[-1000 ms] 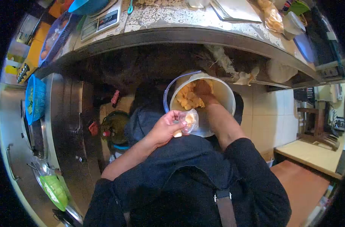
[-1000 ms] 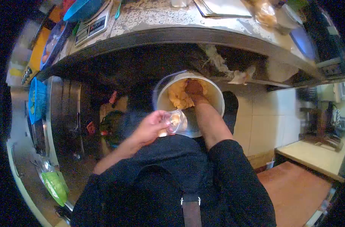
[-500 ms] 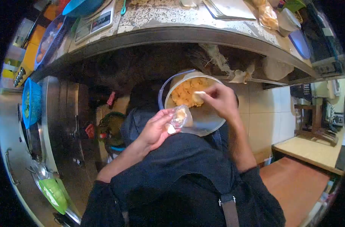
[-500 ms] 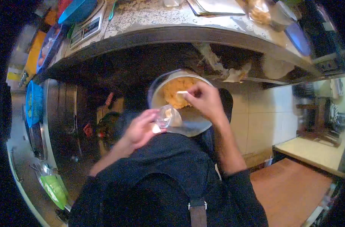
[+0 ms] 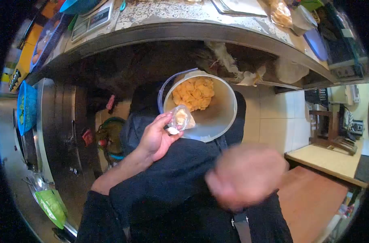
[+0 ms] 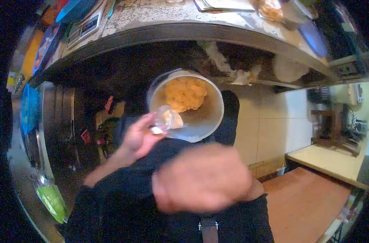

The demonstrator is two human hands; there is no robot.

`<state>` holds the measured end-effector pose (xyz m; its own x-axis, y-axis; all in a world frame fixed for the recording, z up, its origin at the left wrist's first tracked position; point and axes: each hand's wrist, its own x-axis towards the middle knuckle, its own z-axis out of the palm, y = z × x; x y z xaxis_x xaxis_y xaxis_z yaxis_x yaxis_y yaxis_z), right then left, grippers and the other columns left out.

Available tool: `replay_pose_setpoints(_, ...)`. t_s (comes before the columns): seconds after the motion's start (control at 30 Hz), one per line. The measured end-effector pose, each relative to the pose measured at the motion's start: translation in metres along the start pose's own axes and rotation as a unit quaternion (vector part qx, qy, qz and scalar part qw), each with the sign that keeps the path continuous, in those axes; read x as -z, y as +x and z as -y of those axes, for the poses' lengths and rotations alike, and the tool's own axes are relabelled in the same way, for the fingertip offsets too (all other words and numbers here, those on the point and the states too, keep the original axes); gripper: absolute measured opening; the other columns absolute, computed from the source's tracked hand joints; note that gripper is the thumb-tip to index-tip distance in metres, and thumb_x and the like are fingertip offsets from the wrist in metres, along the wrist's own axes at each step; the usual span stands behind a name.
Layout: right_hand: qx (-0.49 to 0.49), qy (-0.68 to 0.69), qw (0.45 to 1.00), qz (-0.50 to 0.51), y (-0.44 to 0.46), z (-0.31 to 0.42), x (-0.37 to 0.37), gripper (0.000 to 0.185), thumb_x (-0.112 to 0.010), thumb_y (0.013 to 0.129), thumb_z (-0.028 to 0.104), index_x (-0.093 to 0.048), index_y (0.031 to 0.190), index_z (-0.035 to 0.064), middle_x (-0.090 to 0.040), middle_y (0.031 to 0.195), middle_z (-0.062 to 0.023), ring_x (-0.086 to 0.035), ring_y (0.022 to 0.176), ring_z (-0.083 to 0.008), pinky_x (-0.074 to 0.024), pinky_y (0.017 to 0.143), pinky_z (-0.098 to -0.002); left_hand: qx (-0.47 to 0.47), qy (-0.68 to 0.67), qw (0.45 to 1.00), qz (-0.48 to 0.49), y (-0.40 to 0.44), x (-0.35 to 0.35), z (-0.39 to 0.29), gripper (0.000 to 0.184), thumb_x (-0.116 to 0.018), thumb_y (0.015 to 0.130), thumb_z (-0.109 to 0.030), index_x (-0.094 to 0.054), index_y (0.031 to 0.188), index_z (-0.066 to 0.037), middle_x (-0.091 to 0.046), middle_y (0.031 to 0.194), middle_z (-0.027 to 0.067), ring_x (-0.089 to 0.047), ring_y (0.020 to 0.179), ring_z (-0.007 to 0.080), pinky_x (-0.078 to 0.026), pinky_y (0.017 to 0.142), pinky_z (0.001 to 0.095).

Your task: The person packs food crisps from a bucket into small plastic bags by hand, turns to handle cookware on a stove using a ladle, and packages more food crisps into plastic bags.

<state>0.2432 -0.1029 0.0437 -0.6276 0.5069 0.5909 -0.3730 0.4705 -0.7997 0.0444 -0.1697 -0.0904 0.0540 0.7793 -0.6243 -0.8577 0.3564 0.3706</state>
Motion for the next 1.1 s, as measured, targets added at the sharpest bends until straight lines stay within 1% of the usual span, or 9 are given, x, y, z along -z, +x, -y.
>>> replay_pose_setpoints(0.07,-0.192,-0.094,0.974,0.078,0.011,-0.022,-0.001,0.023,-0.073,0.078,0.009,-0.07,0.101,0.0054,-0.066,0.099,-0.0133,-0.065,0.093,-0.0296,-0.0524,0.08,-0.0356,-0.013,0.009,1.0,0.003,-0.003,-0.006,-0.001,0.031,-0.046,0.098,-0.021,-0.048,0.124,-0.004,-0.055,0.122,0.012,-0.056,0.109,0.0252,-0.048,0.091,0.0434)
replay_pose_setpoints(0.13,-0.229,-0.201,0.944,0.126,-0.012,-0.066,-0.019,0.044,-0.073,0.078,0.014,-0.062,0.12,0.0129,-0.059,0.114,-0.0149,-0.059,0.105,-0.0347,-0.0516,0.083,-0.0408,0.003,0.009,0.999,0.031,-0.005,-0.009,-0.004,0.03,-0.046,0.098,-0.02,-0.049,0.123,-0.004,-0.055,0.122,0.0121,-0.055,0.11,0.0251,-0.048,0.09,0.0426)
replay_pose_setpoints(0.33,-0.246,-0.21,0.939,0.116,-0.046,-0.11,-0.034,0.036,-0.075,0.076,0.015,-0.063,0.11,0.0117,-0.064,0.101,-0.0134,-0.064,0.091,-0.0338,-0.0528,0.076,-0.0405,0.007,-0.012,0.999,0.039,0.006,0.008,0.007,0.029,-0.046,0.099,-0.02,-0.05,0.123,-0.004,-0.056,0.12,0.0117,-0.055,0.109,0.0254,-0.048,0.088,0.0404)
replay_pose_setpoints(0.53,-0.252,-0.236,0.938,0.04,-0.052,-0.115,-0.04,0.02,-0.073,0.077,0.012,-0.064,0.093,0.0059,-0.067,0.087,-0.0121,-0.066,0.077,-0.0336,-0.053,0.069,-0.0386,0.017,-0.005,1.0,-0.002,-0.002,-0.005,0.006,0.029,-0.046,0.099,-0.019,-0.049,0.124,-0.004,-0.055,0.117,0.0116,-0.054,0.11,0.0248,-0.047,0.091,0.041)
replay_pose_setpoints(0.67,-0.251,-0.259,0.931,-0.059,-0.045,-0.101,-0.026,0.017,-0.066,0.079,0.012,-0.064,0.096,0.0086,-0.065,0.087,-0.0123,-0.065,0.079,-0.0315,-0.0541,0.07,-0.0393,0.012,0.015,1.0,0.01,-0.003,-0.005,0.002,0.031,-0.047,0.098,-0.02,-0.048,0.125,-0.004,-0.052,0.124,0.0137,-0.052,0.116,0.0293,-0.042,0.099,0.0476)
replay_pose_setpoints(0.8,-0.223,-0.308,0.924,0.031,-0.041,-0.111,-0.025,0.019,-0.067,0.079,0.011,-0.067,0.097,0.0064,-0.067,0.086,-0.0123,-0.067,0.076,-0.0286,-0.0543,0.07,-0.0378,0.011,0.063,0.997,0.035,-0.005,-0.004,0.004,0.033,-0.047,0.097,-0.019,-0.047,0.127,-0.005,-0.052,0.127,0.0135,-0.052,0.116,0.0296,-0.042,0.101,0.0507)
replay_pose_setpoints(0.93,-0.298,-0.292,0.901,-0.121,-0.04,-0.137,0.006,0.013,-0.065,0.082,0.013,-0.07,0.089,0.0031,-0.069,0.085,-0.016,-0.068,0.078,-0.0295,-0.0542,0.072,-0.0377,0.011,0.094,0.995,0.019,-0.006,-0.006,0.001,0.033,-0.055,0.095,-0.013,-0.046,0.125,-0.002,-0.054,0.118,0.0101,-0.057,0.106,0.0195,-0.049,0.094,0.0398)
replay_pose_setpoints(1.0,-0.37,-0.321,0.866,-0.103,-0.04,-0.179,0.027,0.017,-0.067,0.08,0.015,-0.07,0.09,0.0021,-0.069,0.088,-0.0173,-0.068,0.079,-0.0303,-0.0541,0.073,-0.0392,-0.011,0.135,0.991,0.014,-0.005,-0.005,0.004,0.034,-0.058,0.093,-0.009,-0.047,0.124,-0.001,-0.055,0.115,0.0094,-0.059,0.102,0.0173,-0.051,0.091,0.0348)
replay_pose_setpoints(1.1,-0.475,-0.417,0.774,0.041,-0.051,-0.282,0.043,0.029,-0.07,0.073,0.018,-0.068,0.097,0.0018,-0.067,0.1,-0.02,-0.066,0.091,-0.0333,-0.0533,0.08,-0.0422,-0.099,0.266,0.959,0.019,0.002,0.001,0.009,0.031,-0.062,0.091,-0.005,-0.05,0.119,0.001,-0.058,0.108,0.0071,-0.062,0.09,0.0138,-0.052,0.084,0.0266)
